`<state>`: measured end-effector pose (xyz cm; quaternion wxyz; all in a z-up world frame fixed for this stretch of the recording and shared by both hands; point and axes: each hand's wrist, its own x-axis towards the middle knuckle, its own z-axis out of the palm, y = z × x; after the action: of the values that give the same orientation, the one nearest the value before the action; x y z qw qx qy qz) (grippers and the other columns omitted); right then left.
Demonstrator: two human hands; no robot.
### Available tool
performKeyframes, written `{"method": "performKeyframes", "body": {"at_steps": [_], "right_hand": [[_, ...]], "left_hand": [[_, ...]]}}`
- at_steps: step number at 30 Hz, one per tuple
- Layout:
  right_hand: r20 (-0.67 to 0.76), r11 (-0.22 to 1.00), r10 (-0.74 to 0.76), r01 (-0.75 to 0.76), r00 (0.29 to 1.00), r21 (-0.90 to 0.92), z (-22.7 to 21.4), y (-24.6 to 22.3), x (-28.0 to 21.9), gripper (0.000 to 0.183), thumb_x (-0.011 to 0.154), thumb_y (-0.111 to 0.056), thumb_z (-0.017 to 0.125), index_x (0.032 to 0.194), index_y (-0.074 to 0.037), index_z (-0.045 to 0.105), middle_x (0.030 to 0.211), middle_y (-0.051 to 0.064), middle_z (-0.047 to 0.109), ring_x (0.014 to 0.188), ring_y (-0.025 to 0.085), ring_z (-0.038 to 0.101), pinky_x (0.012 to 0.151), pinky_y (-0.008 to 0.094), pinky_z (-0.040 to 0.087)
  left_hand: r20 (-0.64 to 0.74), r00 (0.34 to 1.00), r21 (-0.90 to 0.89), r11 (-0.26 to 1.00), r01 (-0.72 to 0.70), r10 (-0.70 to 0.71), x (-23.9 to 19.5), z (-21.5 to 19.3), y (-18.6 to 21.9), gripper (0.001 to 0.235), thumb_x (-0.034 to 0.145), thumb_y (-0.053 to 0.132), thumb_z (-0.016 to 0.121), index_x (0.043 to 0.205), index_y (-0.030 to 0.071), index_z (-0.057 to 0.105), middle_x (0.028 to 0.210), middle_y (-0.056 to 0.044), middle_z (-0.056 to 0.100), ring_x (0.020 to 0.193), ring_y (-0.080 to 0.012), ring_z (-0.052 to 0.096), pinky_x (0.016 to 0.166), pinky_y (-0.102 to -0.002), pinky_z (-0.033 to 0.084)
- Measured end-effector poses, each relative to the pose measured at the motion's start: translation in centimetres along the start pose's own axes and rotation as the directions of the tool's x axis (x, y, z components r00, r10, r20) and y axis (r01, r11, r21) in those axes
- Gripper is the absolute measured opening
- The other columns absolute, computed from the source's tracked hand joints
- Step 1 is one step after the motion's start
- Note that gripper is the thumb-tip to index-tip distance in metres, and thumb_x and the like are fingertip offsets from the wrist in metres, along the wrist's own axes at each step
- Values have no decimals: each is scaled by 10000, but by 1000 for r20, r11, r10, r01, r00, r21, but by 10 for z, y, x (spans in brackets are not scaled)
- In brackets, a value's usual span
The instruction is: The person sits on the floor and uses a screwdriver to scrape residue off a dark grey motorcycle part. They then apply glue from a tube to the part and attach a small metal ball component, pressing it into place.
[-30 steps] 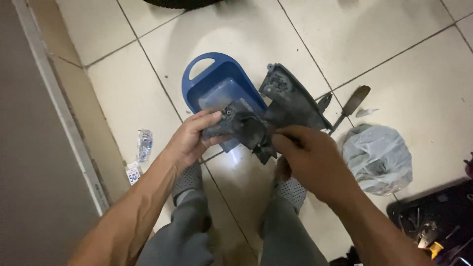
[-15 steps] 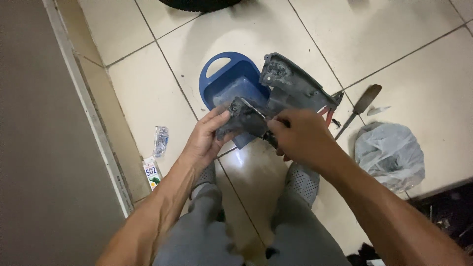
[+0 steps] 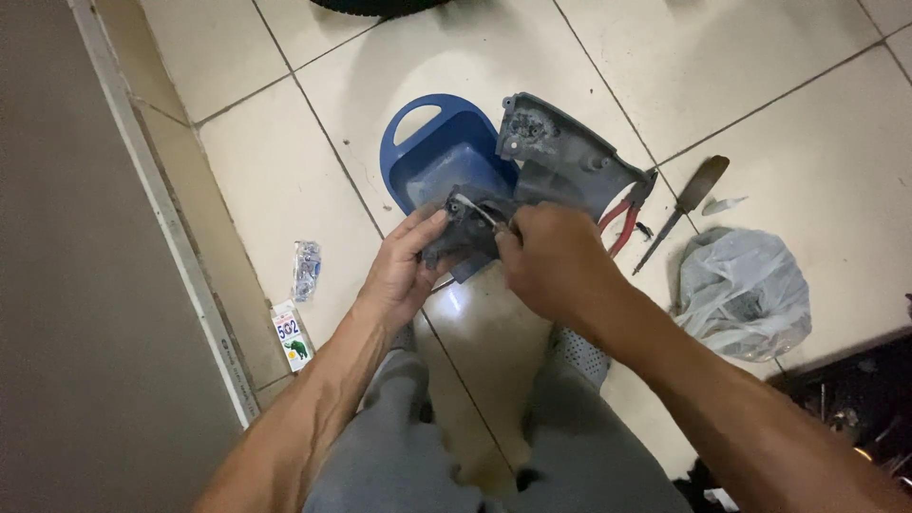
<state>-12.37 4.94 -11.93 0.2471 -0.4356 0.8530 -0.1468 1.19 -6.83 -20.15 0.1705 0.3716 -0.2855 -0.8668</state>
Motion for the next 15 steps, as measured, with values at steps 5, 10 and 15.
{"method": "performKeyframes", "body": {"at_steps": [5,10,15], "right_hand": [[-44,999,-41,40,998,-32,16,1,-4,280,982,-231,568,922,-11,729,746,168,639,689,292,694,606,327,547],[-68,995,-82,78,994,-62,10,-4,-10,291,1005,-230,518,924,-13,694,774,151,605,747,296,691,636,360,539],[-38,992,36,-31,999,124,6,-9,-17,262,1010,-221,546,968,-24,713,807,190,631,770,316,699,704,379,547]], "left_hand": [[-12,1000,-33,999,-5,4,3,-2,-4,261,894,207,746,1125,99,691,999,-129,716,967,-234,732,879,-388,628],[-2,1000,-30,999,-12,12,0,1,0,215,896,224,747,1071,112,695,927,-95,708,910,-221,732,893,-398,623],[-20,1000,-50,999,-18,17,-5,2,1,207,901,228,736,1072,121,689,932,-88,705,912,-204,731,888,-386,624]]}}
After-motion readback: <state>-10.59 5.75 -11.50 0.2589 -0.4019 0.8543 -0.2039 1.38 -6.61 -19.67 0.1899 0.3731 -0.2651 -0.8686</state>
